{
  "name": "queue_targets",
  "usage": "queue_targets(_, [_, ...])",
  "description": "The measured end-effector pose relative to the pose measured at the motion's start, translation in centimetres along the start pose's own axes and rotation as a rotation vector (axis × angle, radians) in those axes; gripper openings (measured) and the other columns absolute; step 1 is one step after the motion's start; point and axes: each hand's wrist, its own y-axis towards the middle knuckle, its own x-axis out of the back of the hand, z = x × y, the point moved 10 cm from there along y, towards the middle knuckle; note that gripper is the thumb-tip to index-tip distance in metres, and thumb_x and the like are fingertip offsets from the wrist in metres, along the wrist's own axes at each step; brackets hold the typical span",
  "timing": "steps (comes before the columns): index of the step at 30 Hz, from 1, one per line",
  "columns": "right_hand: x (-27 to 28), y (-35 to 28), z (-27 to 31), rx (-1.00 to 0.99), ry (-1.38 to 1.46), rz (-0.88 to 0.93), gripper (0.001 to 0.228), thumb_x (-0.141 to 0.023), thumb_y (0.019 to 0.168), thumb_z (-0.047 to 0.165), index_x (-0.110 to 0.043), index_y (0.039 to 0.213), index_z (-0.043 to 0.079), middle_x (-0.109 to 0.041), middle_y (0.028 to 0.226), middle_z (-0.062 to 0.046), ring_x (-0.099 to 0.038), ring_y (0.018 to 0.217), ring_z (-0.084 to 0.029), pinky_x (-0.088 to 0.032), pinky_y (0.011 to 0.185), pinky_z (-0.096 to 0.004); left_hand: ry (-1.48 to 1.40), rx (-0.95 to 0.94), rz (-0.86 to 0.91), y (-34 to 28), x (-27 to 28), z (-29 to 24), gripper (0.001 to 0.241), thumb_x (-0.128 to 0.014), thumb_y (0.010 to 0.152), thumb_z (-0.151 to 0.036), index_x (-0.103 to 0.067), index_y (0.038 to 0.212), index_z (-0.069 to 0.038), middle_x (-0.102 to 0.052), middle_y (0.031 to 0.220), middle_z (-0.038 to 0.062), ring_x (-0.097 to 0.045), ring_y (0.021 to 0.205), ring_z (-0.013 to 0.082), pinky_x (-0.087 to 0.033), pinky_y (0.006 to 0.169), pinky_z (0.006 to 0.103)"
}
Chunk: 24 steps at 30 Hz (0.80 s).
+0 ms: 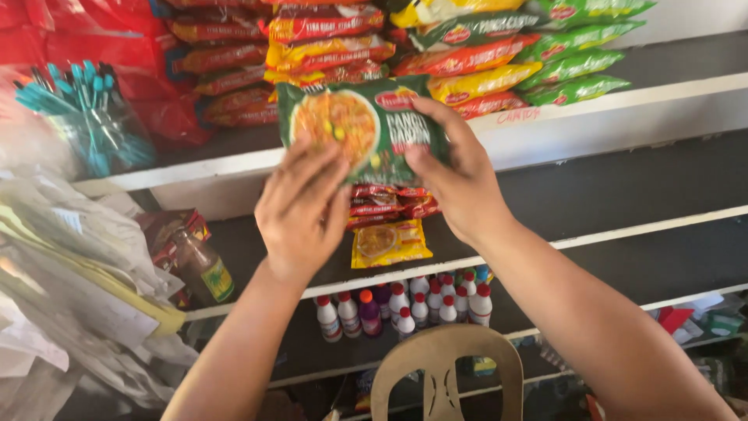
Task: Organizing and arranging various instant noodle packets on a store shelf.
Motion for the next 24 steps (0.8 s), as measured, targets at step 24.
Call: queue_targets(24, [10.6,-7.2,-21.2,-0.094,-0.678,-0.084,0.047,-0.07,0.096,0.007,-0.057,0.141,0.008,-0.064,0.139,-0.015,-0.06,0.124,-0.02,-0.044,0.106,-0.033,-0.073,0.257,0.297,-21.8,-13.0,5.4,0.026,-0.073,0.079,0.007,-0.073,0.102,-0.005,-0.066,0.109,0.009,-0.065,0.112,0.0326,-0.056,0.092,0.0426])
